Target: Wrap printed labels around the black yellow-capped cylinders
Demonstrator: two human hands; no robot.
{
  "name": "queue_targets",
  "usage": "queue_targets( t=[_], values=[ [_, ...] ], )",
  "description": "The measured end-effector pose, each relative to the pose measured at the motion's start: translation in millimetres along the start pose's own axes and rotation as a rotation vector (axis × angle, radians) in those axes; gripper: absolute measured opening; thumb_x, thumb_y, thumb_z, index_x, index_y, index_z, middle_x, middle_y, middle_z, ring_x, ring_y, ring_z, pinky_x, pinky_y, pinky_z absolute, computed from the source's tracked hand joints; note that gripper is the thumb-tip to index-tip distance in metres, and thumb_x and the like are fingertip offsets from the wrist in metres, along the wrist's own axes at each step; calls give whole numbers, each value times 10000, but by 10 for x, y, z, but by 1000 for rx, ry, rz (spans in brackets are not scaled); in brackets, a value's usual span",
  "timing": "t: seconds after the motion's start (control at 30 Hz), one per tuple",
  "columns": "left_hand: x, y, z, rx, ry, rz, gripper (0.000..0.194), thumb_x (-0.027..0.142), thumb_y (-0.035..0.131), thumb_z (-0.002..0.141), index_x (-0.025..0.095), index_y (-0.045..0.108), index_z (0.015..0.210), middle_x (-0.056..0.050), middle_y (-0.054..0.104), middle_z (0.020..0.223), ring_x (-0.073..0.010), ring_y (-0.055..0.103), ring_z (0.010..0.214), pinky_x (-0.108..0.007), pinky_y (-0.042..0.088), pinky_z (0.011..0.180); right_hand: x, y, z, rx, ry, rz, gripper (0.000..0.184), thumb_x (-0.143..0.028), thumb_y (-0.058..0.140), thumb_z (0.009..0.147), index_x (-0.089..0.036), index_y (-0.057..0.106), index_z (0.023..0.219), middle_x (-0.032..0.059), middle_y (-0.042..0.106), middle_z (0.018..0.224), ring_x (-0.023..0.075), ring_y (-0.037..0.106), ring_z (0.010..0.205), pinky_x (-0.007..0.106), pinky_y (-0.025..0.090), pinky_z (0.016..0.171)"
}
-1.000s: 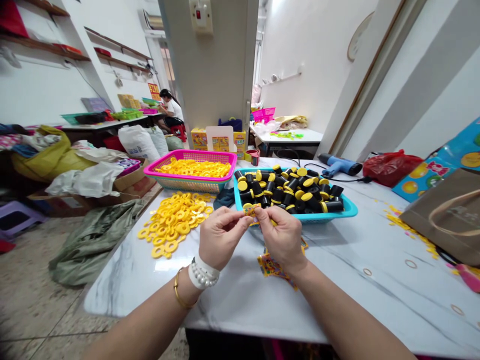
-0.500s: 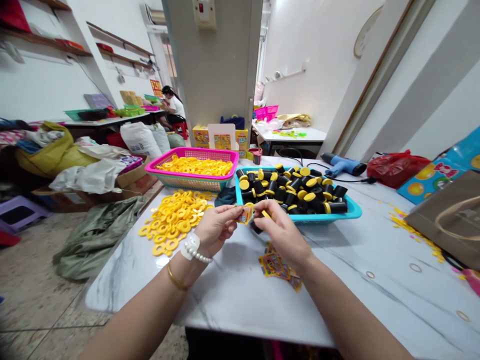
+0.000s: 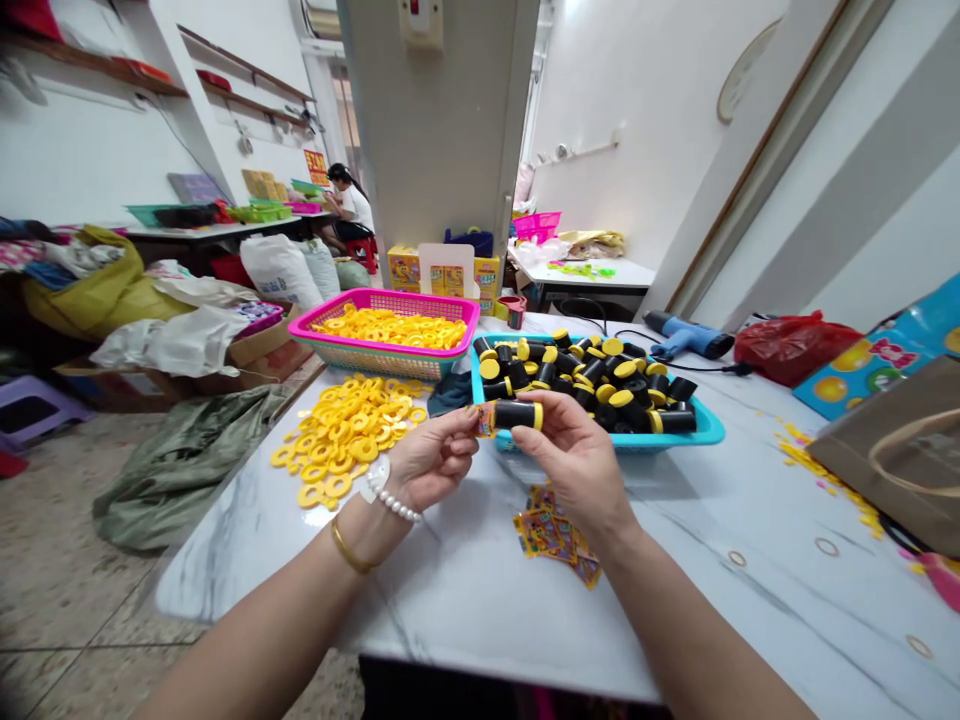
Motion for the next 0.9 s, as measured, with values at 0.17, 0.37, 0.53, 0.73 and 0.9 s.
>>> queue_targets(
  t=[0.17, 0.37, 0.53, 0.73, 0.9],
  values=[
    [-30, -8, 6, -22, 28, -18, 79, 115, 696, 841, 82, 632, 810, 18, 563, 684, 27, 328, 392, -92, 138, 316, 20, 18, -38, 49, -134, -229, 259, -278, 766, 809, -232, 686, 1052, 75, 739, 1110, 235, 716, 1020, 413, 583, 954],
    [-70, -29, 20, 11, 165, 157, 264, 239, 844, 680, 105, 630, 755, 19, 585, 654, 12, 341, 402, -129, 141, 354, -13, 16, -106, -49, -344, -482, 270, -190, 726, 818, -241, 641, 1069, 113, 661, 1334, 272, 679, 1165, 462, 569, 1006],
    [-85, -19, 4, 20, 271, 314, 371, 383, 886, 602, 96, 678, 712, 35, 495, 550, -18, 355, 436, -168, 131, 392, -7, -5, -103, -124, -327, -399, 272, -184, 725, 831, -258, 595, 1058, 94, 699, 1274, 265, 693, 1144, 442, 608, 943],
    [-67, -5, -19, 162, 476, 479, 443, 458, 867, 628, 105, 716, 850, 10, 570, 630, -49, 435, 511, -174, 287, 426, 0, -73, -44, -52, -294, -366, 293, -247, 811, 788, -267, 682, 1051, 51, 747, 1042, 247, 724, 994, 389, 636, 834],
    [-7, -17, -31, -68, 307, 605, 534, 436, 878, 642, 124, 700, 1036, -72, 697, 888, -123, 620, 675, -225, 450, 522, 2, -57, -44, -47, -399, -386, 291, -253, 828, 769, -296, 745, 1044, 60, 654, 1078, 230, 671, 985, 330, 638, 737]
  ],
)
Point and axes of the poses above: each hand's wrist, its own z-axis towards the middle knuckle, its own y-axis out of the palm, x = y × z, the point moved 1 cm from there along z, towards the middle knuckle
